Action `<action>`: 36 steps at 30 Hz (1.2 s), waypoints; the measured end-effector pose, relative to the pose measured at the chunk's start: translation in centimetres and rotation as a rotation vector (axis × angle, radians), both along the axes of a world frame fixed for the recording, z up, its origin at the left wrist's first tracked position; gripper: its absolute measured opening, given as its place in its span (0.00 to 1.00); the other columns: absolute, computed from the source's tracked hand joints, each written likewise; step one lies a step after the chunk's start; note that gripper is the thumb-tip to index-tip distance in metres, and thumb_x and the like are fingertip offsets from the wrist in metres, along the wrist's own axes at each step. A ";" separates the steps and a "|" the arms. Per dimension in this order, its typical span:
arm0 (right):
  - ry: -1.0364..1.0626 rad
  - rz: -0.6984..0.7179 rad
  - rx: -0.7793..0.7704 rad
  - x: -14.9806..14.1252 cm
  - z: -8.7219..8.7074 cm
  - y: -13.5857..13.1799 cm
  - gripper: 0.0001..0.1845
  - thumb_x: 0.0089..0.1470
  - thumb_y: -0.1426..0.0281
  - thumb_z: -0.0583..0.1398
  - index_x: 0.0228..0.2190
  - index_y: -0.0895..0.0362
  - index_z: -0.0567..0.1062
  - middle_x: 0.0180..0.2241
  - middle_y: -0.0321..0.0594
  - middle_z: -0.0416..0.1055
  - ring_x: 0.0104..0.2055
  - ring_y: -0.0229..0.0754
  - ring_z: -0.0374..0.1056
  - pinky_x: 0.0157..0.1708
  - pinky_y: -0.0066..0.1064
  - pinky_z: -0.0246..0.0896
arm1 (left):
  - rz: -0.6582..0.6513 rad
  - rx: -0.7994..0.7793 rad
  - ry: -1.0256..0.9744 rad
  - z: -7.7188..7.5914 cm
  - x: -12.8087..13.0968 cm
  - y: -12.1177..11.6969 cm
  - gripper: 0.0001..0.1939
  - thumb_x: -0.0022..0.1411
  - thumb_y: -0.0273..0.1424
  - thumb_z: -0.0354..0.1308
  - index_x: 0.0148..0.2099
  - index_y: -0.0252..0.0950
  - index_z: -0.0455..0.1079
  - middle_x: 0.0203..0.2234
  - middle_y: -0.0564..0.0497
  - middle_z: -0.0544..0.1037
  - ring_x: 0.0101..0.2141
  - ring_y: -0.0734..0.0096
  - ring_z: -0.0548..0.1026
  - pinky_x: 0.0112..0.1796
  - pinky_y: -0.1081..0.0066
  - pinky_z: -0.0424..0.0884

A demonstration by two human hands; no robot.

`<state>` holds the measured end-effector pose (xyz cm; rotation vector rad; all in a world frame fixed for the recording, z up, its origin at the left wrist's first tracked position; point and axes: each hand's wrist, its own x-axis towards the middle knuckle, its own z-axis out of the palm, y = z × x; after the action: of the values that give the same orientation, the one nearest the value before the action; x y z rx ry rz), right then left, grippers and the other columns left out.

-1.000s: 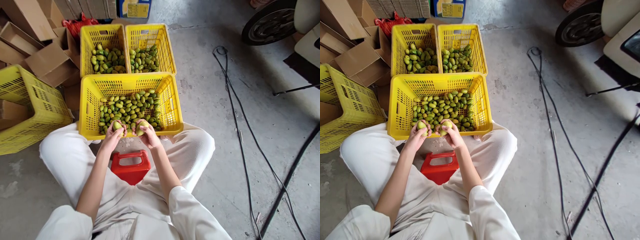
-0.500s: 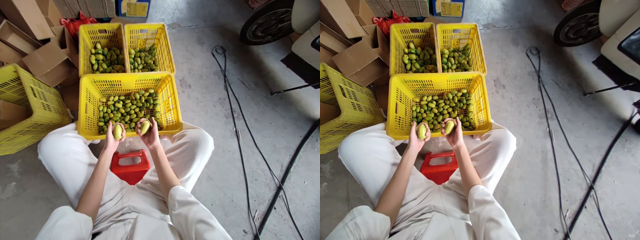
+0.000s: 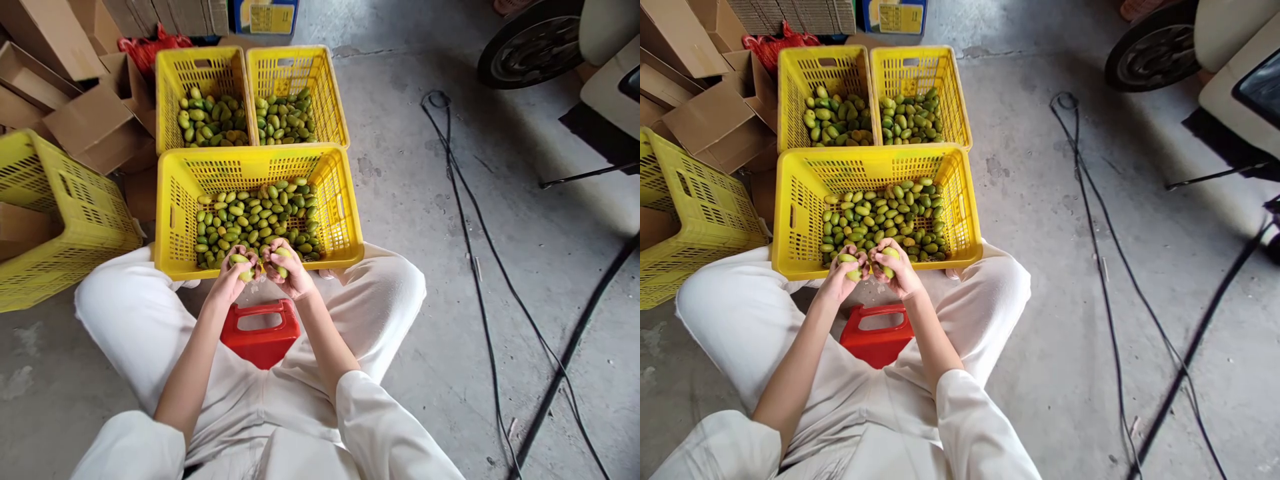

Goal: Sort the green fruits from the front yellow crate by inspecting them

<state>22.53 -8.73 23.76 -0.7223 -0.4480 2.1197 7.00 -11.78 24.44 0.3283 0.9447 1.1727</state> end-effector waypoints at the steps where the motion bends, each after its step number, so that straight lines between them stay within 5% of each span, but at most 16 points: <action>1: -0.027 0.002 0.008 -0.2 -0.1 -0.1 0.26 0.44 0.61 0.76 0.32 0.52 0.66 0.26 0.26 0.68 0.17 0.26 0.53 0.14 0.19 0.44 | -0.015 0.001 0.020 0.0 0.1 0.0 0.23 0.46 0.32 0.75 0.38 0.40 0.63 0.25 0.59 0.72 0.22 0.78 0.71 0.23 0.76 0.67; 5: -0.087 0.031 -0.008 -0.9 -0.4 -0.3 0.29 0.49 0.48 0.74 0.29 0.53 0.66 0.22 0.27 0.64 0.16 0.28 0.53 0.13 0.21 0.45 | -0.095 0.011 0.054 -0.1 0.7 -0.1 0.24 0.55 0.48 0.73 0.34 0.39 0.63 0.18 0.61 0.66 0.14 0.80 0.62 0.17 0.76 0.58; 8: -0.054 0.022 -0.076 -0.8 -0.2 0.0 0.25 0.57 0.45 0.67 0.31 0.53 0.69 0.25 0.31 0.68 0.20 0.34 0.61 0.16 0.24 0.54 | -0.078 0.036 0.084 -0.2 0.6 -0.1 0.28 0.56 0.55 0.71 0.32 0.39 0.62 0.17 0.61 0.64 0.15 0.79 0.62 0.17 0.76 0.58; 12: 0.000 -0.084 -0.087 0.0 0.5 0.6 0.18 0.56 0.54 0.66 0.42 0.51 0.74 0.38 0.38 0.77 0.38 0.45 0.75 0.31 0.33 0.72 | 0.042 0.127 0.085 -0.1 -0.5 -0.1 0.21 0.54 0.46 0.75 0.40 0.40 0.71 0.30 0.53 0.76 0.32 0.70 0.78 0.32 0.71 0.75; 14: -0.032 -0.123 -0.054 0.3 0.8 0.7 0.22 0.51 0.60 0.70 0.47 0.49 0.75 0.42 0.38 0.78 0.44 0.46 0.75 0.37 0.35 0.74 | 0.038 0.117 0.074 0.0 -1.1 -0.2 0.19 0.54 0.39 0.74 0.46 0.41 0.73 0.38 0.49 0.79 0.41 0.65 0.80 0.40 0.67 0.78; 17: -0.070 -0.149 -0.031 0.5 0.7 0.6 0.26 0.46 0.61 0.73 0.47 0.50 0.77 0.39 0.37 0.77 0.40 0.43 0.73 0.35 0.32 0.72 | -0.007 0.089 0.101 0.1 -1.4 -0.3 0.19 0.55 0.35 0.73 0.48 0.40 0.74 0.38 0.47 0.78 0.41 0.64 0.80 0.41 0.65 0.78; 23: -0.026 -0.130 -0.092 0.2 0.3 0.0 0.18 0.44 0.63 0.74 0.34 0.53 0.75 0.32 0.34 0.72 0.28 0.33 0.62 0.19 0.22 0.58 | -0.054 0.177 0.033 0.1 -0.3 -0.2 0.19 0.49 0.37 0.76 0.36 0.38 0.70 0.24 0.57 0.72 0.22 0.79 0.70 0.23 0.77 0.66; 28: -0.075 -0.076 -0.068 -0.4 0.2 -0.1 0.23 0.46 0.58 0.76 0.39 0.54 0.76 0.29 0.32 0.70 0.23 0.30 0.58 0.15 0.19 0.43 | -0.093 0.097 0.063 0.5 0.0 -0.3 0.18 0.50 0.36 0.75 0.36 0.37 0.69 0.22 0.59 0.70 0.17 0.80 0.67 0.18 0.78 0.59; 32: -0.052 -0.106 -0.137 -0.7 -0.2 0.1 0.21 0.57 0.53 0.65 0.45 0.54 0.77 0.33 0.36 0.75 0.30 0.38 0.69 0.23 0.26 0.64 | -0.114 0.073 0.116 0.3 0.4 -0.5 0.22 0.52 0.43 0.76 0.33 0.36 0.69 0.19 0.59 0.67 0.14 0.81 0.63 0.14 0.79 0.52; 36: -0.021 -0.095 -0.101 -0.7 -0.3 0.1 0.23 0.51 0.62 0.66 0.49 0.51 0.76 0.39 0.39 0.79 0.43 0.48 0.76 0.40 0.38 0.76 | 0.016 0.050 0.104 -0.2 0.6 -0.2 0.27 0.51 0.51 0.76 0.32 0.37 0.67 0.19 0.60 0.65 0.14 0.84 0.61 0.14 0.80 0.51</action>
<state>21.85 -8.67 23.49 -0.8084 -0.3130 2.0586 7.56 -11.94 24.20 0.4261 1.0114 1.2047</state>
